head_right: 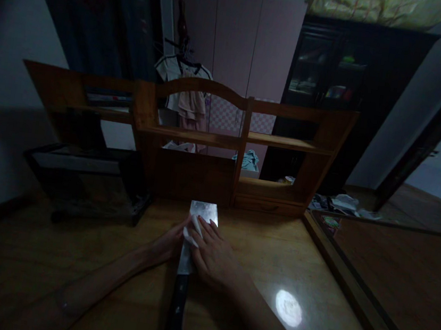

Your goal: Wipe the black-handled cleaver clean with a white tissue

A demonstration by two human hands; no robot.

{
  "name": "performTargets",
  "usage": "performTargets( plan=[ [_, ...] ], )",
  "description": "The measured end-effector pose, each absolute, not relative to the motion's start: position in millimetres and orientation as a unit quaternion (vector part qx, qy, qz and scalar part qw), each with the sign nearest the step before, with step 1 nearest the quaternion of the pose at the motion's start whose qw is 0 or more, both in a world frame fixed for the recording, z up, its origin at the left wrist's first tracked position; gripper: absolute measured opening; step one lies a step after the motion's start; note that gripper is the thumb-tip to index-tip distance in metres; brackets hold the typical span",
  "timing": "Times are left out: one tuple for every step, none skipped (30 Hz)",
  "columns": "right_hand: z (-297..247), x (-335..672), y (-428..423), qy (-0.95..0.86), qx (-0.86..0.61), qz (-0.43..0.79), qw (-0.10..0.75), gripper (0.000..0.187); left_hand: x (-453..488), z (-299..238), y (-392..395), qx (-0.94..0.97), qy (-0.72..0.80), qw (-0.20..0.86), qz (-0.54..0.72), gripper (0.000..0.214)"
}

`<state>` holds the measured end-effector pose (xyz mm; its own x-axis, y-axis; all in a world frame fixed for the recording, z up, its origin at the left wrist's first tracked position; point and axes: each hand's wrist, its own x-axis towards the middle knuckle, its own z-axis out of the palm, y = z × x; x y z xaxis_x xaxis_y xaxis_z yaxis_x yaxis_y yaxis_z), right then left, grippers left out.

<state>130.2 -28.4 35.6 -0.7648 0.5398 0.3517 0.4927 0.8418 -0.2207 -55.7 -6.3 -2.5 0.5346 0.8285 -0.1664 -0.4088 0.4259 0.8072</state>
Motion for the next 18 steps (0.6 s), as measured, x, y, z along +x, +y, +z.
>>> performTargets(
  plan=[
    [36.5, 129.7, -29.2, -0.937, -0.276, 0.058, 0.206, 0.051, -55.9, -3.7, -6.4, 0.382, 0.289, 0.79, 0.384, 0.06],
    [37.3, 129.4, -29.6, -0.936, -0.277, 0.058, 0.209, 0.051, -56.4, -5.0, -6.7, 0.397, 0.29, 0.784, 0.38, 0.059],
    [37.8, 129.2, -29.7, -0.934, -0.281, 0.059, 0.213, 0.051, -57.2, -6.2, -7.1, 0.407, 0.293, 0.779, 0.376, 0.056],
    [38.0, 129.1, -29.5, -0.932, -0.284, 0.059, 0.218, 0.052, -58.4, -7.2, -7.8, 0.418, 0.295, 0.774, 0.372, 0.054],
    [38.0, 129.2, -29.0, -0.931, -0.284, 0.058, 0.222, 0.053, -59.9, -7.8, -8.7, 0.433, 0.299, 0.767, 0.367, 0.052],
    [37.8, 129.4, -28.2, -0.931, -0.284, 0.056, 0.224, 0.054, -61.5, -8.0, -9.7, 0.454, 0.303, 0.757, 0.361, 0.055],
    [37.4, 129.8, -27.2, -0.93, -0.284, 0.054, 0.226, 0.055, -63.2, -7.6, -10.6, 0.481, 0.305, 0.744, 0.35, 0.059],
    [36.9, 130.4, -25.9, -0.93, -0.286, 0.051, 0.227, 0.055, -64.8, -6.7, -11.5, 0.515, 0.307, 0.728, 0.332, 0.063],
    [36.4, 131.2, -24.5, -0.929, -0.288, 0.05, 0.228, 0.056, -65.9, -5.4, -12.1, 0.553, 0.307, 0.712, 0.306, 0.064],
    [35.8, 132.1, -22.9, -0.927, -0.293, 0.048, 0.23, 0.055, -66.6, -3.7, -12.5, 0.587, 0.303, 0.697, 0.278, 0.064],
    [35.3, 133.1, -21.3, -0.924, -0.299, 0.045, 0.233, 0.055, -66.8, -1.8, -12.7, 0.612, 0.297, 0.688, 0.252, 0.063],
    [34.8, 134.1, -19.8, -0.921, -0.305, 0.041, 0.239, 0.054, -66.6, 0.3, -12.8, 0.63, 0.29, 0.681, 0.233, 0.063],
    [34.4, 135.1, -18.3, -0.919, -0.308, 0.037, 0.244, 0.054, -66.1, 2.2, -12.9, 0.643, 0.284, 0.676, 0.22, 0.063],
    [34.0, 136.0, -17.2, -0.917, -0.311, 0.033, 0.248, 0.053, -65.5, 3.9, -12.9, 0.651, 0.279, 0.672, 0.215, 0.063],
    [33.8, 136.6, -16.3, -0.915, -0.313, 0.029, 0.252, 0.053, -64.9, 5.3, -13.0, 0.655, 0.276, 0.67, 0.215, 0.063],
    [33.6, 137.0, -15.7, -0.914, -0.315, 0.026, 0.254, 0.053, -64.4, 6.2, -13.1, 0.656, 0.276, 0.669, 0.215, 0.063],
    [33.6, 137.2, -15.3, -0.914, -0.317, 0.023, 0.253, 0.053, -64.2, 6.7, -13.1, 0.656, 0.277, 0.668, 0.214, 0.062],
    [33.5, 137.1, -15.1, -0.913, -0.319, 0.02, 0.252, 0.053, -64.1, 6.7, -13.1, 0.656, 0.278, 0.668, 0.214, 0.06]
  ],
)
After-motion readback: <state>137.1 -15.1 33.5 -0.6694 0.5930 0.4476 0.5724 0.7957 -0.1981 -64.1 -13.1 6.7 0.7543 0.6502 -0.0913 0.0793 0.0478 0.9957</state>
